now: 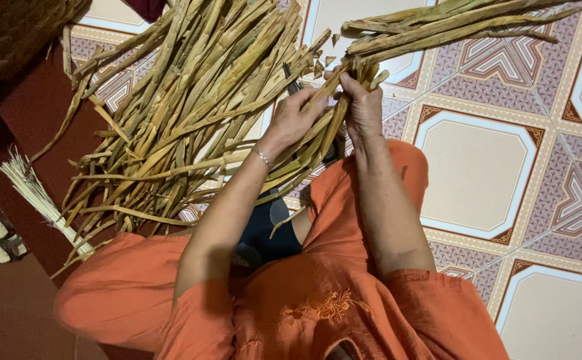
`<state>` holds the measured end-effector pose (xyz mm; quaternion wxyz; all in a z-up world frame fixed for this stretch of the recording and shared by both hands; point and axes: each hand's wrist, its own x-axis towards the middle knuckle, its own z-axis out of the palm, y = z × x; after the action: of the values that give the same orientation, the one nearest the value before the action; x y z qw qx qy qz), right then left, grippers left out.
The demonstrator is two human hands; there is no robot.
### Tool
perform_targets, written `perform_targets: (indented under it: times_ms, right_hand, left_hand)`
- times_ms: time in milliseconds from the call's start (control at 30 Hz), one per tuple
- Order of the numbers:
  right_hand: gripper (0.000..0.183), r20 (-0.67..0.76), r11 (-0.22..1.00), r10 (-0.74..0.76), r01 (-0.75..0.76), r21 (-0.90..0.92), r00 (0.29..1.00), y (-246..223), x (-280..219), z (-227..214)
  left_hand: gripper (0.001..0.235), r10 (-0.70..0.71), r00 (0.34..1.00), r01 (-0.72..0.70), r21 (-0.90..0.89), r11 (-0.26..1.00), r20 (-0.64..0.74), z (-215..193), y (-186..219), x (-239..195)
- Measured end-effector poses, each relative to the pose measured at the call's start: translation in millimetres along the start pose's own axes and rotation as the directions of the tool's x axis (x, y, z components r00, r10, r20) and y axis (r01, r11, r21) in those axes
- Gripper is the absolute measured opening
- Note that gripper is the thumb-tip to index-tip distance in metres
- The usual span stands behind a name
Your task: The person sits on the floor and uses shears to cut long dried sticks into shorter pieces. They handle the sticks one at a time, cutting them and placing the cut pieces into a growing pile.
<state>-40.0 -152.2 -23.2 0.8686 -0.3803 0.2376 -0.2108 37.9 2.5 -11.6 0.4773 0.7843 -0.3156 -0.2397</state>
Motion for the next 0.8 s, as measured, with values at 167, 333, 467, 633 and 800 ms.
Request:
perform_targets:
  times_ms: [167, 333, 467, 633, 800]
  right_hand:
    - [0.029, 0.088, 0.996, 0.082, -0.08, -0.031, 0.993, -7, -4, 8]
    - [0.027, 0.058, 0.998, 0.055, -0.053, -0.028, 0.997, 4, -1, 2]
    - [0.023, -0.081, 0.995, -0.037, 0.044, 0.085, 0.996, 24, 4, -3]
    - [0.019, -0.143, 0.987, -0.074, 0.094, 0.134, 0.987, 29, 5, -4]
    - [0.018, -0.251, 0.997, -0.023, 0.041, 0.066, 0.968, 26, 4, 2]
  left_hand:
    - [0.027, -0.158, 0.987, 0.157, -0.098, 0.983, -0.004, 21, -4, 27]
    - [0.025, 0.017, 0.993, -0.001, 0.141, 0.99, -0.115, 33, -8, 32]
    - [0.024, 0.108, 0.98, -0.072, 0.206, 0.976, -0.168, 41, 0, 31]
    - [0.029, 0.183, 0.972, -0.172, 0.081, 0.982, -0.146, 31, 6, 22]
    - [0.03, -0.01, 0.997, 0.028, 0.261, 0.965, -0.071, 26, 0, 10]
